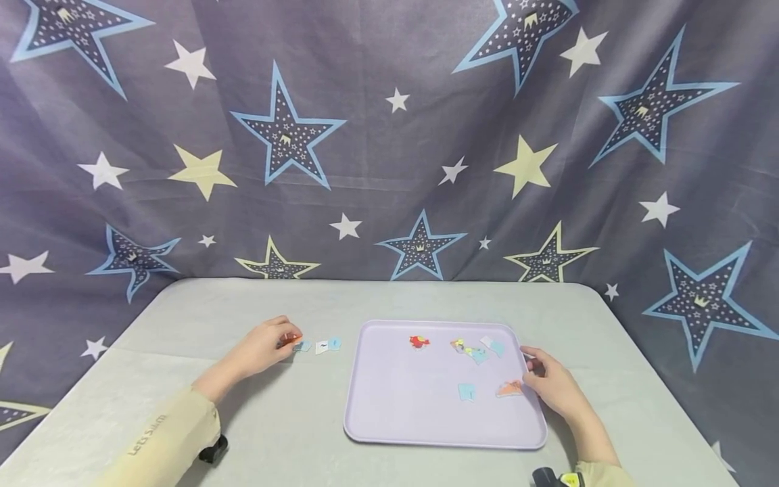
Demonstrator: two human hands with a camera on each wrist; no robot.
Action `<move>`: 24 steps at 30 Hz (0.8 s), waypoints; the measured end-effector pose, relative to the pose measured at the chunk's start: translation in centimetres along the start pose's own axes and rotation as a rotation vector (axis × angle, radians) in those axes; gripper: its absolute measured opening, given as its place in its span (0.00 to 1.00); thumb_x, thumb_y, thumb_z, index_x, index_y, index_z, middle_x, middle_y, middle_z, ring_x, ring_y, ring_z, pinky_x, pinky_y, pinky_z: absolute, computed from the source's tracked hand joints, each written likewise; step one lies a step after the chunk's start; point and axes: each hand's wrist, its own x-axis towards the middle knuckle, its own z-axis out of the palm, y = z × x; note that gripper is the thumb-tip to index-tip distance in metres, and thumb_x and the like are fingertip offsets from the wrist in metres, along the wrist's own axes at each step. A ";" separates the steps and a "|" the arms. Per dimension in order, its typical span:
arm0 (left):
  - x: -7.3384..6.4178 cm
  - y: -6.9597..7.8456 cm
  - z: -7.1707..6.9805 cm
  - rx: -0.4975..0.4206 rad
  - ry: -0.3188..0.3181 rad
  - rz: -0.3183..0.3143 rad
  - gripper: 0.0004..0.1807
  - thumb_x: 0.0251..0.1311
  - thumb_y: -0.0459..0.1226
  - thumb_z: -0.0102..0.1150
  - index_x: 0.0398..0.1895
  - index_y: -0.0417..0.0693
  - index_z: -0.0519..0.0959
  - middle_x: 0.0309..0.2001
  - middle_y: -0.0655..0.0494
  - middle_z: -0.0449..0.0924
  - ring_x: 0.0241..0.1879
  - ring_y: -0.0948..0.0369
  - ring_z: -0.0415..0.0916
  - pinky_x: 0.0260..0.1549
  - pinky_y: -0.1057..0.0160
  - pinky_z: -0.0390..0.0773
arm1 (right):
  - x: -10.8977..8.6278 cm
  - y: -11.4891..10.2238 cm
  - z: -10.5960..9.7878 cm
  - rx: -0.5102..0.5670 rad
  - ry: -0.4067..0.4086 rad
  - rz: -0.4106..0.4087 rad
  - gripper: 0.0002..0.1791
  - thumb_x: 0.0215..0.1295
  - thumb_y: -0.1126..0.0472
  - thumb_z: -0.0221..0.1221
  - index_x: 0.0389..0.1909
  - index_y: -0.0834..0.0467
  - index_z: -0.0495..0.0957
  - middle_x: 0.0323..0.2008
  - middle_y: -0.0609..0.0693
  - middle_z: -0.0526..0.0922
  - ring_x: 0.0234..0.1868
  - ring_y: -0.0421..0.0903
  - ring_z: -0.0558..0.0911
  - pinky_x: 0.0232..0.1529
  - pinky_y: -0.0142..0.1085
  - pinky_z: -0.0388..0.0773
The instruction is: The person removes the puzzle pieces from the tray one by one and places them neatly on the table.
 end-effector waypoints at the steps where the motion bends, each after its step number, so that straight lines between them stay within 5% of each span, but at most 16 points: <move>1: -0.1 -0.3 -0.1 0.004 0.001 -0.005 0.06 0.50 0.33 0.61 0.33 0.45 0.80 0.29 0.60 0.72 0.29 0.65 0.70 0.33 0.62 0.74 | 0.0 0.0 0.0 -0.003 0.001 0.001 0.29 0.53 0.70 0.52 0.59 0.69 0.63 0.38 0.56 0.70 0.27 0.35 0.68 0.23 0.29 0.69; 13: -1.8 -3.3 -1.2 0.062 0.036 -0.017 0.07 0.47 0.30 0.60 0.32 0.44 0.80 0.29 0.58 0.73 0.28 0.65 0.70 0.32 0.61 0.73 | 0.0 0.2 0.0 -0.001 0.001 0.004 0.28 0.53 0.70 0.53 0.59 0.69 0.63 0.38 0.56 0.70 0.27 0.36 0.68 0.23 0.29 0.69; 24: -2.6 -4.6 -1.5 0.115 0.019 -0.019 0.04 0.49 0.30 0.60 0.29 0.45 0.79 0.26 0.58 0.72 0.26 0.65 0.68 0.29 0.60 0.72 | 0.1 0.2 0.0 -0.002 0.009 -0.006 0.28 0.53 0.70 0.53 0.58 0.69 0.63 0.37 0.56 0.70 0.26 0.36 0.67 0.23 0.29 0.69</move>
